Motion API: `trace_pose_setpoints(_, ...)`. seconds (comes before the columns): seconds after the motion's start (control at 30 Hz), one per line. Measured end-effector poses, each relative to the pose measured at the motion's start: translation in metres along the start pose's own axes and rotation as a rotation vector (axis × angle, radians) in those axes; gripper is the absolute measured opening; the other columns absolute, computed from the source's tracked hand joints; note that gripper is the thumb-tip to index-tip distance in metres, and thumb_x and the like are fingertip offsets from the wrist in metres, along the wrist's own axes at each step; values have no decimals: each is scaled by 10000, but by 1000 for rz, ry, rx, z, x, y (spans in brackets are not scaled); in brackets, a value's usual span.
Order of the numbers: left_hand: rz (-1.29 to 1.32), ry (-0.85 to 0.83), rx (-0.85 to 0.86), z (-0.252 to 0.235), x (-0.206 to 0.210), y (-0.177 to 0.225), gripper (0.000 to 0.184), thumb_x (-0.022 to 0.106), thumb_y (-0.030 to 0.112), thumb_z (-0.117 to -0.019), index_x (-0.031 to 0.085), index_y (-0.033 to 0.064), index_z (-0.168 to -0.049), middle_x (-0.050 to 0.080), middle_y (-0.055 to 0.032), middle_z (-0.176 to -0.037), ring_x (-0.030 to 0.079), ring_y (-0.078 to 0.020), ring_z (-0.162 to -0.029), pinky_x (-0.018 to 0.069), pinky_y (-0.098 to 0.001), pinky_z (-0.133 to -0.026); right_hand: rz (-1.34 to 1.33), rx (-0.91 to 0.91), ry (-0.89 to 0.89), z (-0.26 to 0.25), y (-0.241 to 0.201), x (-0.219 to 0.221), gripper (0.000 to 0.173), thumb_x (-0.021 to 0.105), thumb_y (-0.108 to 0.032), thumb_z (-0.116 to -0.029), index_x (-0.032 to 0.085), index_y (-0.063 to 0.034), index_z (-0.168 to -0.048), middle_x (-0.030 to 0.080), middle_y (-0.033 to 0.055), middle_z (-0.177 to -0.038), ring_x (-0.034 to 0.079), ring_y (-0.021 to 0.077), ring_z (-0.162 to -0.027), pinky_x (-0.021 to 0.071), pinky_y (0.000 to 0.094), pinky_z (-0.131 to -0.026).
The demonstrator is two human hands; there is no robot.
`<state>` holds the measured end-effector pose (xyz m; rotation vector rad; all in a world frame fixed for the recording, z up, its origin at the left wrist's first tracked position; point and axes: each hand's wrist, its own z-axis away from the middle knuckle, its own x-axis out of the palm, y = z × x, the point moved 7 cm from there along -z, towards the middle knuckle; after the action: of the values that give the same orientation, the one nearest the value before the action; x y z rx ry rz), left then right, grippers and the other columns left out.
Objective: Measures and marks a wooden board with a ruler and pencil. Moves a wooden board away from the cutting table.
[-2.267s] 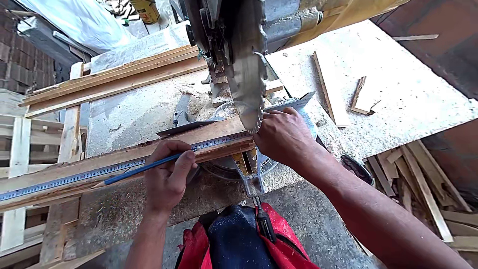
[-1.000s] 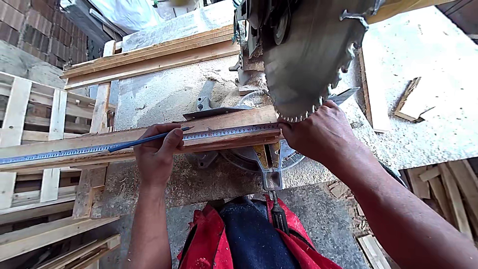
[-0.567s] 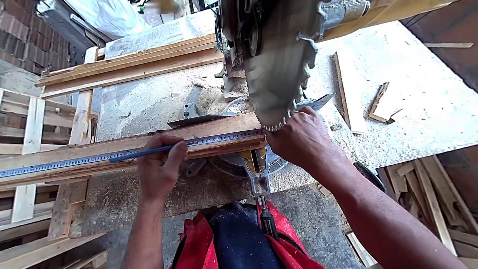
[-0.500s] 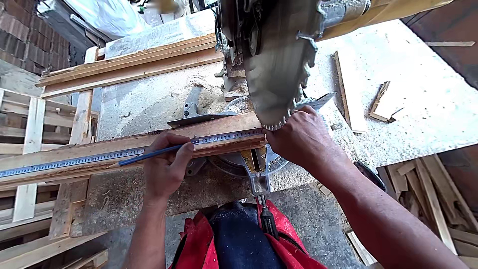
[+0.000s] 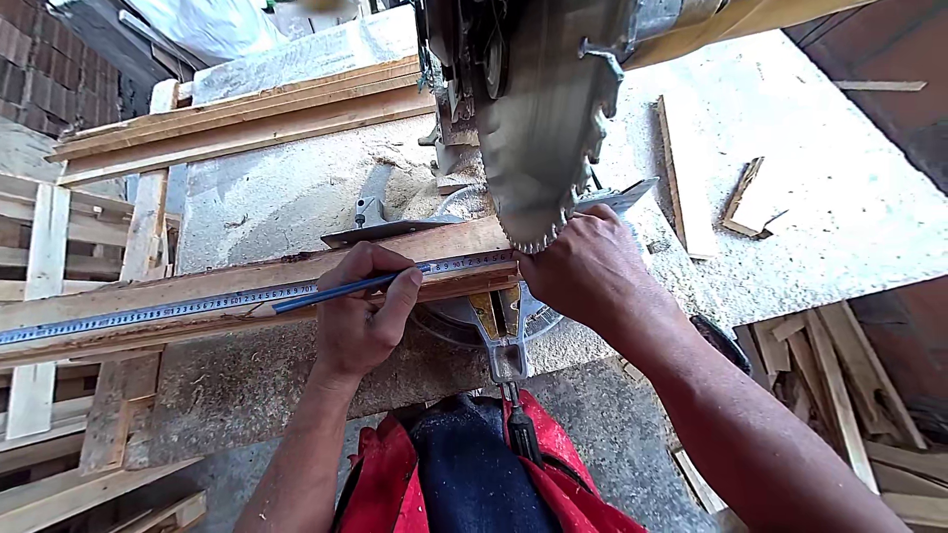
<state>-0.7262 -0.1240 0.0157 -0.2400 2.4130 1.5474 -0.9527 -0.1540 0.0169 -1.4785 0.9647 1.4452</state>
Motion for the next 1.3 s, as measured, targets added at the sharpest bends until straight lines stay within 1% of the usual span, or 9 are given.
trace_pose_setpoints(0.2,-2,-94,-6,-6,33,2,117,651,130,-917,667,47,-998,711,-14,-871,687,-107,-674,620,-277,-594,-19,0,1,-1,1,0,182,631,-261,-945,725,-137,-852,693,101,-789,678,292,-770,464,512,-761)
trace_pose_setpoints(0.3,32,-129,7,-11,58,0,96,661,104,-903,667,53,-985,702,-4,-845,654,-72,-639,577,-235,-548,-28,8,-41,-3,2,0,168,613,-237,-938,723,-139,-859,689,95,-799,676,287,-783,455,512,-769)
trace_pose_setpoints(0.43,17,-113,3,-20,72,-1,94,665,96,-892,668,66,-981,705,13,-823,671,-54,-670,585,-226,-574,-32,-12,-18,-3,3,1,168,600,-213,-928,705,-136,-823,680,92,-760,673,284,-753,452,507,-724)
trace_pose_setpoints(0.5,31,-91,-10,-21,70,-4,80,661,99,-907,650,66,-979,690,11,-793,651,-70,-632,566,-241,-543,-40,-7,-25,-4,4,3,160,605,-218,-928,700,-142,-824,686,84,-772,675,280,-766,455,509,-729)
trace_pose_setpoints(0.63,42,-30,-44,-20,57,-12,92,641,107,-916,628,68,-998,690,3,-805,665,-98,-617,592,-269,-532,-38,9,-82,-7,5,4,166,598,-218,-929,689,-144,-813,689,76,-790,671,269,-776,443,504,-739)
trace_pose_setpoints(0.83,70,-6,-47,-12,45,-17,91,632,87,-919,614,51,-1001,684,-27,-809,673,-132,-627,597,-286,-536,-44,1,-82,-7,6,5,226,570,-229,-946,641,-133,-754,648,80,-711,650,273,-715,431,508,-711)
trace_pose_setpoints(1.07,38,0,0,-9,44,-12,77,664,99,-912,653,45,-966,703,-24,-821,668,-103,-621,588,-260,-532,-44,5,-95,-7,5,4,278,573,-246,-964,625,-126,-719,642,82,-702,648,277,-716,435,513,-728)
trace_pose_setpoints(1.2,82,34,15,-11,32,-11,73,665,107,-943,643,45,-974,703,-35,-849,675,-127,-650,602,-283,-570,-44,7,-121,-8,5,6,279,573,-257,-969,654,-134,-732,669,68,-773,656,266,-754,443,521,-748)
trace_pose_setpoints(1.3,112,67,16,-11,23,-12,63,652,128,-968,617,75,-967,679,-20,-807,660,-132,-632,585,-282,-550,-44,2,-114,-8,5,7,261,564,-252,-973,661,-141,-758,679,57,-787,659,262,-760,448,523,-753)
